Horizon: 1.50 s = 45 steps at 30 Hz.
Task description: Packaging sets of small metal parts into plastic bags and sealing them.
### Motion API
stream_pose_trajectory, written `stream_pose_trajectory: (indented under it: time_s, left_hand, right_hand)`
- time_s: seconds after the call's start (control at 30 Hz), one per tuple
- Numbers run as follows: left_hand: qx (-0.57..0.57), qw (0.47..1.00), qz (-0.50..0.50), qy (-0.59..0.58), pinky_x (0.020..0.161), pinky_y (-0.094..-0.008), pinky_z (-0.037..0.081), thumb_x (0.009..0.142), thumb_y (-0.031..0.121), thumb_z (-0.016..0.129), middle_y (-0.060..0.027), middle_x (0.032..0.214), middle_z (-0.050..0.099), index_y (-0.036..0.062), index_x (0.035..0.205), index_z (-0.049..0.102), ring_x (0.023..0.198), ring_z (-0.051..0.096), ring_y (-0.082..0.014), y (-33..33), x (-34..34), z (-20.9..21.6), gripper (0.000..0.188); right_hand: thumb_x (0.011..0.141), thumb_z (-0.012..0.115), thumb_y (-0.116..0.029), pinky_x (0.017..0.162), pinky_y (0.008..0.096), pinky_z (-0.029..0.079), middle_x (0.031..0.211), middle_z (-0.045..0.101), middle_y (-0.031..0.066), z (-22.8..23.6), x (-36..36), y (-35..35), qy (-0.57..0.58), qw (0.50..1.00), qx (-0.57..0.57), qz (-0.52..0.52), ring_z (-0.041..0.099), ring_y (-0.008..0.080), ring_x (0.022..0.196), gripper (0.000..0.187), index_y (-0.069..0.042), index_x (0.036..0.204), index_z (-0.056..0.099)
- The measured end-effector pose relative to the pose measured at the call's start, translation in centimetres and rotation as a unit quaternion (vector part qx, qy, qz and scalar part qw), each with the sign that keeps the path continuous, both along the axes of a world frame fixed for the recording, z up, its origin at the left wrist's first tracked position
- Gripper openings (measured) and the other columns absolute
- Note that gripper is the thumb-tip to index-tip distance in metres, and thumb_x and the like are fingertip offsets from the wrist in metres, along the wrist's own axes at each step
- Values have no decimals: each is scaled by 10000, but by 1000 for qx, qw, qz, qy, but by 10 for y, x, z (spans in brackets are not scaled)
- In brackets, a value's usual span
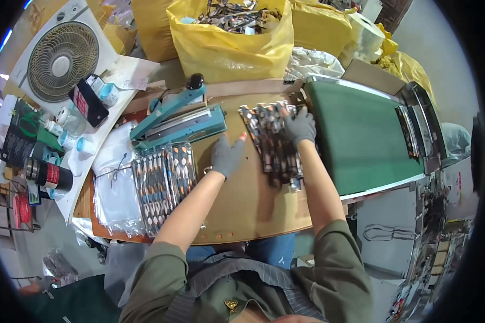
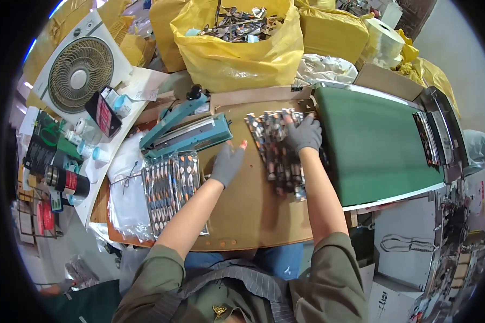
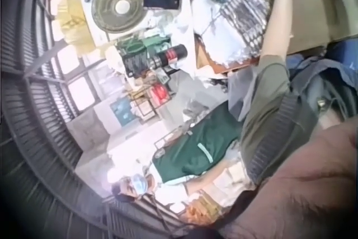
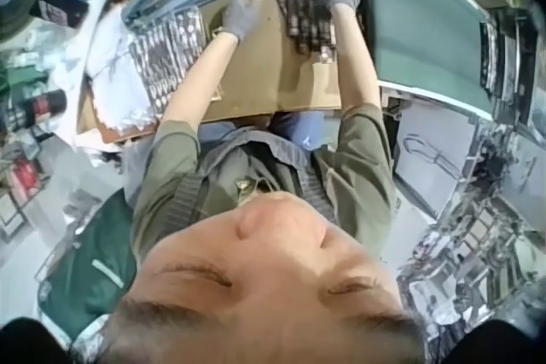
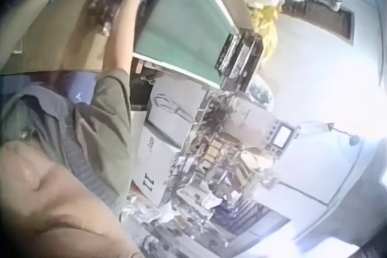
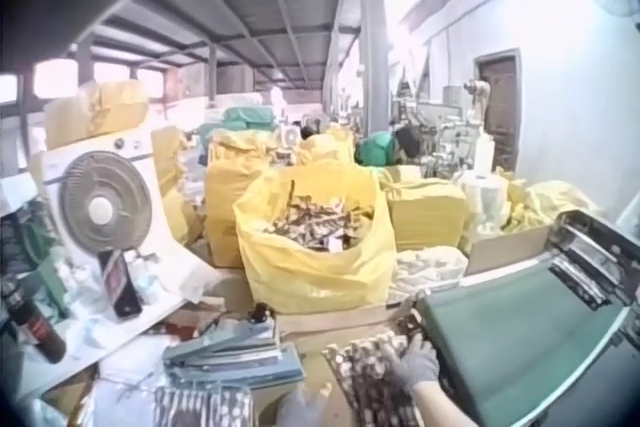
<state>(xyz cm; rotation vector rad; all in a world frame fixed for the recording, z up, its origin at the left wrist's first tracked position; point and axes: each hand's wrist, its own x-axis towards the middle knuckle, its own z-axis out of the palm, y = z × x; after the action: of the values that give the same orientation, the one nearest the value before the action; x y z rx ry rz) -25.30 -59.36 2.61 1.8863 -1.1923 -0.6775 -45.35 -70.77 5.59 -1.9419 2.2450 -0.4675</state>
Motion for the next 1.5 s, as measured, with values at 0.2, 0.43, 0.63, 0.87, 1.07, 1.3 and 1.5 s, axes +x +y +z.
stream_pose_trajectory:
  time_s: [0.2,0.43,0.63,0.87,1.07,1.3,1.5]
  left_hand:
    - [55,958,-60,275,672,-356,459,763,513,664,-151,784,633,-71,897,626,721,606,-233,-39,-21,-4,601]
    - [33,908,-49,414,715,-279,474,696,359,768,-92,896,658,-29,979,647,787,614,-157,24,-2,30,494]
    - [-176,899,-250,313,950,-303,415,580,149,870,-86,1258,506,24,1340,343,1108,506,-165,99,21,109,933]
    - [-123,871,-358,314,914,-304,439,626,158,826,-76,1161,564,34,1246,453,1079,532,-158,159,25,114,734]
    - [-14,726,-311,613,681,-287,519,786,134,666,-55,787,630,39,950,584,717,637,-160,239,32,87,207]
    - [-104,975,-84,176,721,-282,483,807,292,667,-68,820,634,38,951,626,763,607,-170,265,184,44,295]
    - [-8,977,21,-211,663,-351,464,809,304,622,-139,690,622,50,747,623,667,599,-271,262,319,43,261]
  right_hand:
    - [707,519,-737,822,392,468,927,644,267,-7,5,9,-262,939,212,71,631,362,931,854,73,947,645]
    - [811,675,-352,721,270,497,934,636,80,-13,52,97,-720,611,308,117,609,135,790,492,34,1096,561]
    - [607,845,-170,978,359,402,1340,395,121,62,43,152,-707,576,156,379,458,216,1186,1168,-49,1454,50]
    - [629,808,-97,860,302,463,1207,507,122,101,69,236,-646,676,150,321,561,185,981,924,-40,1387,283]
    - [690,715,-227,841,337,477,1185,541,163,153,102,279,-663,584,290,368,593,224,938,794,28,1352,357]
    - [663,581,-246,812,377,442,804,564,130,83,123,286,-709,483,393,333,562,307,891,287,4,804,571]
    - [681,587,-216,790,363,478,846,618,158,77,135,294,-715,501,395,287,606,285,851,382,57,947,573]
